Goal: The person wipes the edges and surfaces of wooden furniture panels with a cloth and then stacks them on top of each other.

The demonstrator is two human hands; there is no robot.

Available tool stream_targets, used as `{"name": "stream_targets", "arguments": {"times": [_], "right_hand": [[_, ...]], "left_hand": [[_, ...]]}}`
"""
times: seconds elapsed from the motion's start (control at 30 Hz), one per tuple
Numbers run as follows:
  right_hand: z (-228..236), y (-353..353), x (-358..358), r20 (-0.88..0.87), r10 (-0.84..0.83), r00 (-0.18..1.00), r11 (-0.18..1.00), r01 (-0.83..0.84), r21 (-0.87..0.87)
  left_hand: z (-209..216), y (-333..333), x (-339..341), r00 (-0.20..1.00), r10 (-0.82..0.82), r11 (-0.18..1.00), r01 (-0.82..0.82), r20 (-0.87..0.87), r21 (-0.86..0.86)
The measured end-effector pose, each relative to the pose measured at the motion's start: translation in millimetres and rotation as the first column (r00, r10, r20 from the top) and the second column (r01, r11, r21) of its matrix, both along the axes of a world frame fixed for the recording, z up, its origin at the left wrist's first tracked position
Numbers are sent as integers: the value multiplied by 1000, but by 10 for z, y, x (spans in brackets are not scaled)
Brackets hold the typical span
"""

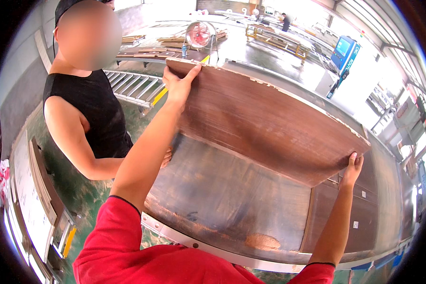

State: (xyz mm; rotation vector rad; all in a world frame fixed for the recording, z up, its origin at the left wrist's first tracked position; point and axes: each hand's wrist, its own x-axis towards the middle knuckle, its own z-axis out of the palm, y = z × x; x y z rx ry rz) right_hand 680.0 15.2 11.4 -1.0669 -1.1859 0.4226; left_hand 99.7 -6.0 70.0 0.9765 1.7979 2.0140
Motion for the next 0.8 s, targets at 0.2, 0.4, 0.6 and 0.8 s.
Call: {"name": "stream_targets", "arguments": {"times": [0.2, 0.4, 0.6, 0.8], "right_hand": [[-14, 16, 56, 29, -7, 1000, 1000, 7, -5], [-52, 53, 110, 26, -24, 999, 999, 24, -21], [-20, 34, 27, 7, -73, 997, 996, 73, -48], [-60, 69, 136, 28, -11, 1000, 999, 12, -33]], "left_hand": [[-167, -154, 89, 822, 249, 968, -206, -512, 141], [-34, -325, 178, 581, 179, 984, -119, -794, 134], [37, -219, 176, 517, 159, 985, -139, -841, 101], [369, -429, 155, 599, -243, 927, -88, -763, -364]]}}
